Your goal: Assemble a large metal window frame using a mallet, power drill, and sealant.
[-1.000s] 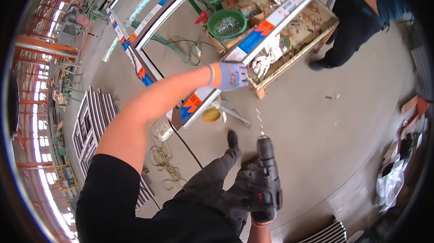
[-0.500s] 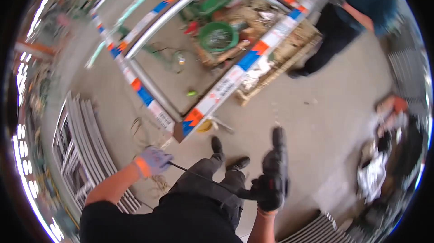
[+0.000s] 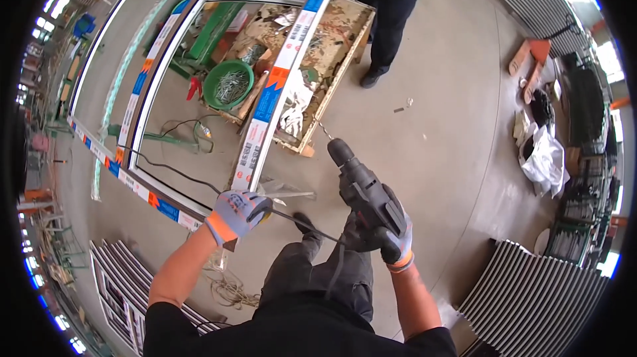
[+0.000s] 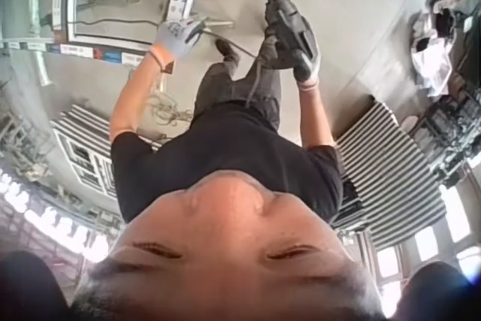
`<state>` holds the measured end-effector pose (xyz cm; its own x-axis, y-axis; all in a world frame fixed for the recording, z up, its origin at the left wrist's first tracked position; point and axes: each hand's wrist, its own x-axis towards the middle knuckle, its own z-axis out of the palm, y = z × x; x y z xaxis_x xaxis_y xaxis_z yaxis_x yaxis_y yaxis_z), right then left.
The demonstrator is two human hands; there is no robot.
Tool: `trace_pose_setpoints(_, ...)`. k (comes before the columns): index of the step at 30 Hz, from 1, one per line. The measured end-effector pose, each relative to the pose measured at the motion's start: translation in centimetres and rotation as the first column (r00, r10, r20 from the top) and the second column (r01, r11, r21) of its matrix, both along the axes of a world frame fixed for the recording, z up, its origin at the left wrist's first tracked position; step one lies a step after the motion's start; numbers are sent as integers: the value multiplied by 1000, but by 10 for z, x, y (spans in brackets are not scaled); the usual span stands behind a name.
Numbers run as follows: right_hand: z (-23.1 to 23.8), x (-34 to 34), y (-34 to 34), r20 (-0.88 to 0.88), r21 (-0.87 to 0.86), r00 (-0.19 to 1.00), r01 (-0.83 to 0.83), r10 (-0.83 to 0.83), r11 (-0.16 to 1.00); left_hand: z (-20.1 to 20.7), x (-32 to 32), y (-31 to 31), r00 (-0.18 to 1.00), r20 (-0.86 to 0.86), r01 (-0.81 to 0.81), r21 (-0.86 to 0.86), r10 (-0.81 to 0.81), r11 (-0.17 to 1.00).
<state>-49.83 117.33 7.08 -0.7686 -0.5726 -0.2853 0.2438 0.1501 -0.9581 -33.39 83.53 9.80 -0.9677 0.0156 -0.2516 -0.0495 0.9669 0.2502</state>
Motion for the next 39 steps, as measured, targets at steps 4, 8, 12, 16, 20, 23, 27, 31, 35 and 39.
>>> trace_pose_setpoints(4,-12,-63,-12,-32,-74,999,-7,5,997,-34,-58,-20,997,51,56,77,-60,995)
trace_pose_setpoints(8,-23,-143,-39,143,-160,989,-3,26,987,-47,-142,-41,992,-35,109,-186,-117,976)
trace_pose_setpoints(12,-83,-218,-64,304,-305,945,-23,120,952,-65,-262,-74,930,53,366,-219,-364,904)
trace_pose_setpoints(16,-110,-278,-108,458,-387,872,22,171,922,-80,-328,-117,769,284,628,-168,-572,760)
trace_pose_setpoints(20,-149,-321,-129,394,-476,842,-156,369,865,-96,-350,-126,756,344,601,-28,-557,799)
trace_pose_setpoints(23,-155,-333,-151,332,-447,844,-253,422,858,-95,-352,-131,816,200,558,-27,-543,829)
trace_pose_setpoints(27,-163,-342,-159,198,-343,867,-376,457,861,-102,-357,-134,796,199,584,-4,-572,812)
trace_pose_setpoints(31,-156,-349,-167,246,-366,856,-354,456,861,-102,-354,-137,805,191,568,21,-561,823)
trace_pose_setpoints(35,-149,-355,-176,308,-376,829,-345,467,860,-102,-353,-138,795,198,577,47,-573,816)
trace_pose_setpoints(39,-144,-358,-190,373,-399,792,-333,483,854,-103,-349,-141,799,175,574,60,-575,816)
